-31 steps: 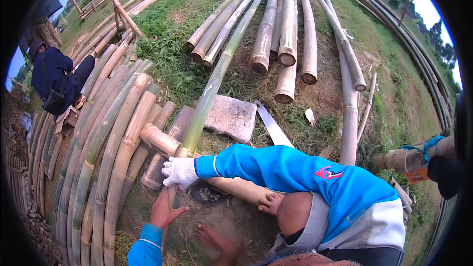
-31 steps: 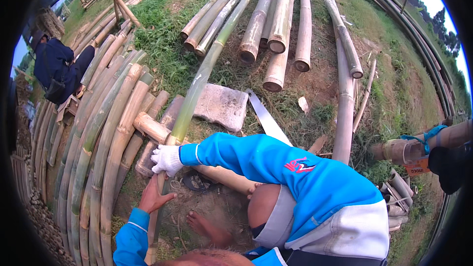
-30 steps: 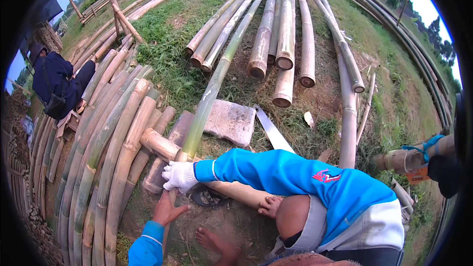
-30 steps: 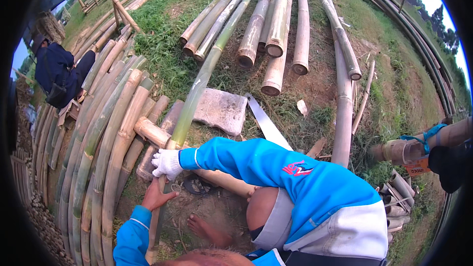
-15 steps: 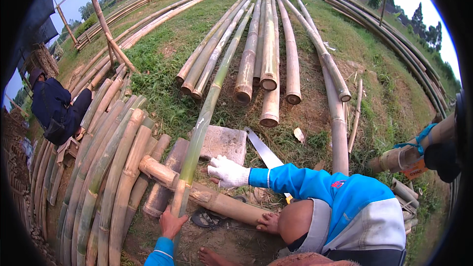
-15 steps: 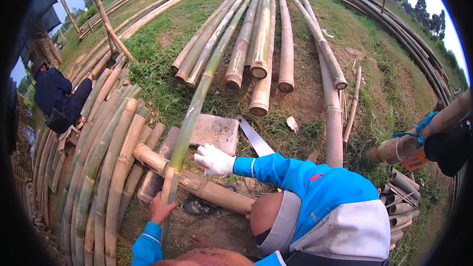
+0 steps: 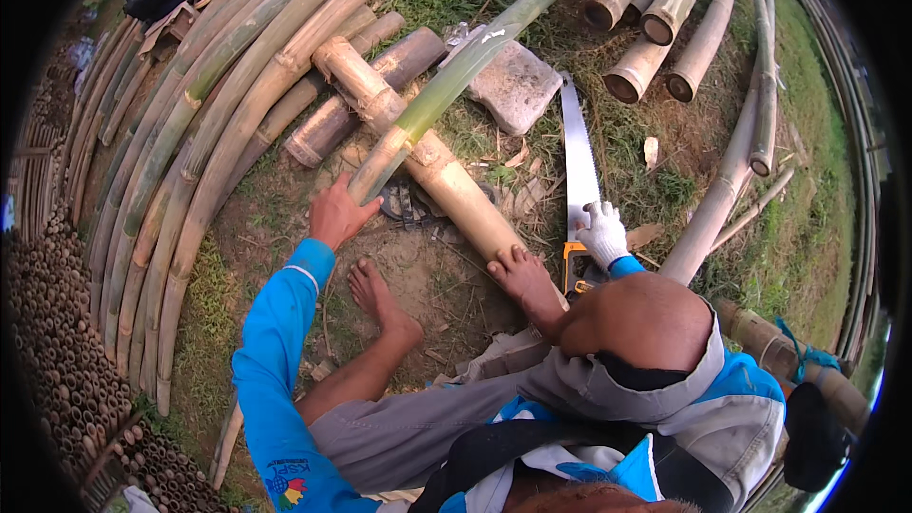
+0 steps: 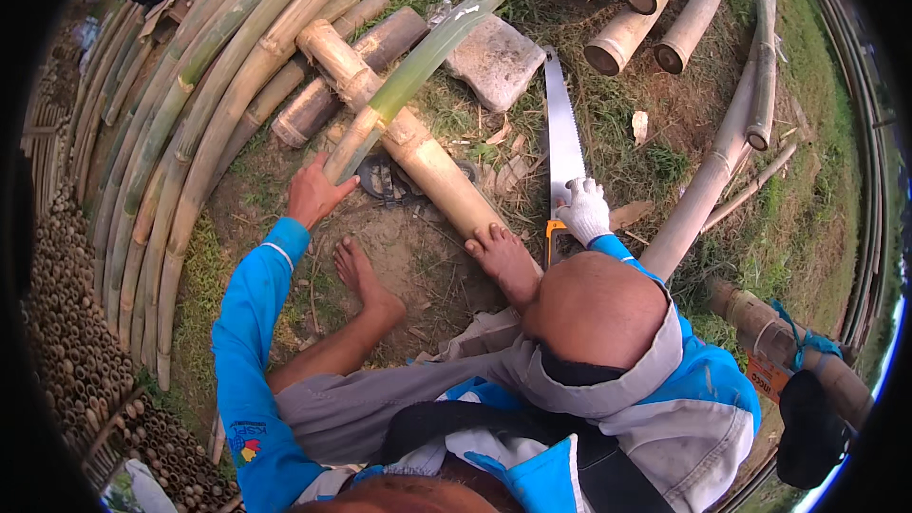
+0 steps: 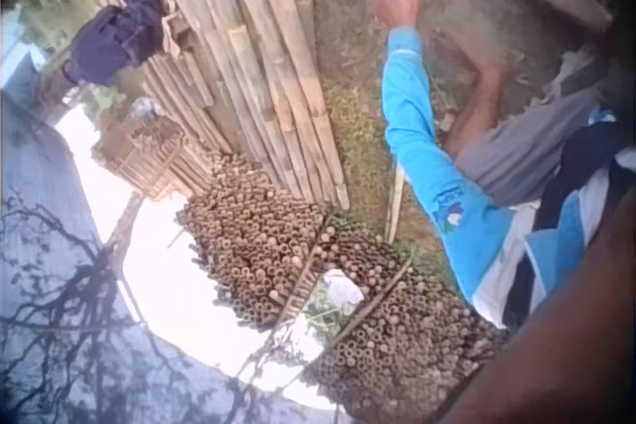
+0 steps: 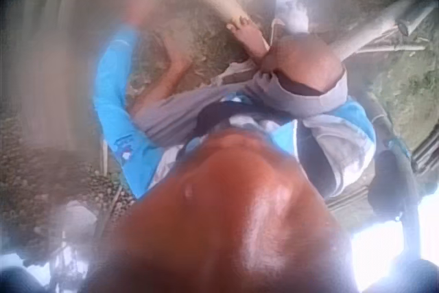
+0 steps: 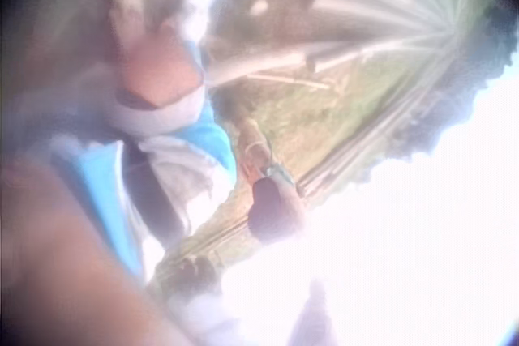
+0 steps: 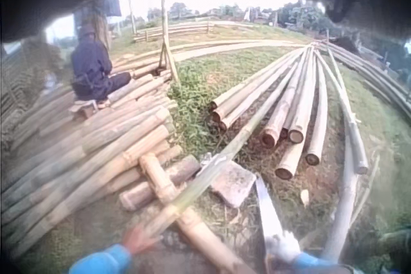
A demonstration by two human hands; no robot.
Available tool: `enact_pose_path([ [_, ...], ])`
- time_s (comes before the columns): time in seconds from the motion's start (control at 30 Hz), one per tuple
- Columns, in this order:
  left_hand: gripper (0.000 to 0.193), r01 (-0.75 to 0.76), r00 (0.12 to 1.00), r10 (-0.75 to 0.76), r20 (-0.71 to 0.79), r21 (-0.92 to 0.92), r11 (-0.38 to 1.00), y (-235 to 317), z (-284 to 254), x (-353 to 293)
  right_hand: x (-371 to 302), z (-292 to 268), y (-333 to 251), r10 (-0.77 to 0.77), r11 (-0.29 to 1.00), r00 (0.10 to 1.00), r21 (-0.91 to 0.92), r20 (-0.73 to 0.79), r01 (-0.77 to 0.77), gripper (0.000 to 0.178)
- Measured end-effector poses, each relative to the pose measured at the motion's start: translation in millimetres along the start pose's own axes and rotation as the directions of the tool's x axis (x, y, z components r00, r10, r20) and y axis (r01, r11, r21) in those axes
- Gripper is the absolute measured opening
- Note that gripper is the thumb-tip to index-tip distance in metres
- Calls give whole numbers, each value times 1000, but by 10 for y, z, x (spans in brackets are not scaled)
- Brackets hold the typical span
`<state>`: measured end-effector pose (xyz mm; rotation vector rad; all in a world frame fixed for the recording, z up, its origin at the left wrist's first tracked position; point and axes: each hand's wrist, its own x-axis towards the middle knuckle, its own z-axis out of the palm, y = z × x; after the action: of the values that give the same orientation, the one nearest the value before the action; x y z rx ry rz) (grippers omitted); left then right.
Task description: The person sits on the ground and uses a hand saw to cut long bamboo poles into shorter sections. They position each pole on a wooden support, saw through it, and then move the cut pieces aside.
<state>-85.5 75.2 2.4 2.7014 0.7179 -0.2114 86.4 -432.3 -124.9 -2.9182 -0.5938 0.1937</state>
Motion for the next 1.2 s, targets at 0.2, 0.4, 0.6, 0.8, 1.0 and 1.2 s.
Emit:
enact_pose_path([
  [0.2,90,23,999,-22,37,-16,1000,-21,-15,55,-378,196,-257,-78,996,996,-29,43,80,40],
  [0.4,82,10,1000,-11,-20,-12,1000,26,91,61,-565,326,-875,-234,972,970,-4,66,234,35],
  [0.6,83,47,998,-47,-48,-13,999,-185,116,-95,-875,390,-1502,-424,903,899,-21,113,429,32],
  [0.8,77,-37,998,35,-47,-37,999,-19,101,188,-920,308,-1401,-655,733,756,-238,3,637,36],
  [1.0,82,20,991,-30,-130,-80,997,-95,231,-106,-956,276,-1391,-752,656,655,-7,77,755,35],
  [1.2,86,-6,982,-17,-187,-121,993,-28,276,-101,-866,120,-1432,-752,650,633,372,184,663,35],
])
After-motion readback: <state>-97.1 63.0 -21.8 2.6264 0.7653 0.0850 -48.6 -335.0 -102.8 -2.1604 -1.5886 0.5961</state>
